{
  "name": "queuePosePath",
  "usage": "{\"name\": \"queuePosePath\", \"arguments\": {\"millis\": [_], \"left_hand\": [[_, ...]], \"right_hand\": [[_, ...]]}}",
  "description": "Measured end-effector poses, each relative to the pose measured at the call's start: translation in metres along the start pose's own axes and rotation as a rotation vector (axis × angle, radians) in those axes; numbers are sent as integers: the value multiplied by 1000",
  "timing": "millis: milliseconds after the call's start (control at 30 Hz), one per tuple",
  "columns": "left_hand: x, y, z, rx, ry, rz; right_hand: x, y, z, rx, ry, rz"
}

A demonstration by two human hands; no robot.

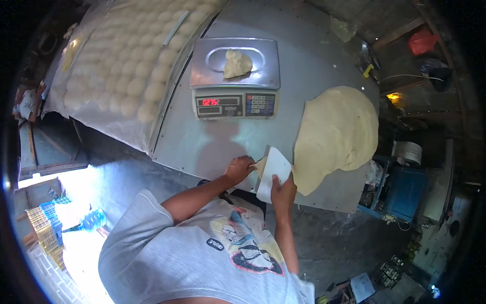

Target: The person uses a scraper to cut pieces from a large mass of dough, weighs each piece on a digital scale, and places the weighed portions onto a tray.

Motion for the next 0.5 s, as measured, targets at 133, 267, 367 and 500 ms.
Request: {"name": "queuePosePath", "arguments": {"millis": [133, 267, 367, 500], "left_hand": [[-7, 12, -2, -119, 30, -117], [-25, 17, 4, -271, -114, -185], [-16, -2, 17, -145, -64, -325], [6, 9, 12, -124, 21, -204]], "right_hand": [[29, -26, 14, 220, -154, -368], [38, -15, 14, 62, -54, -275], [37, 0, 10, -168, 109, -228], [43, -9, 10, -8, 23, -245]]}}
Point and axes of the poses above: each hand's wrist, its own z-axis towards the middle knuckle, its own y-axis out of the back of the hand, x = y × z, the point moved 9 cm from there along z, towards the middle knuckle, and after that the axes turned 5 degrees about -z, right-handed, at the moved point
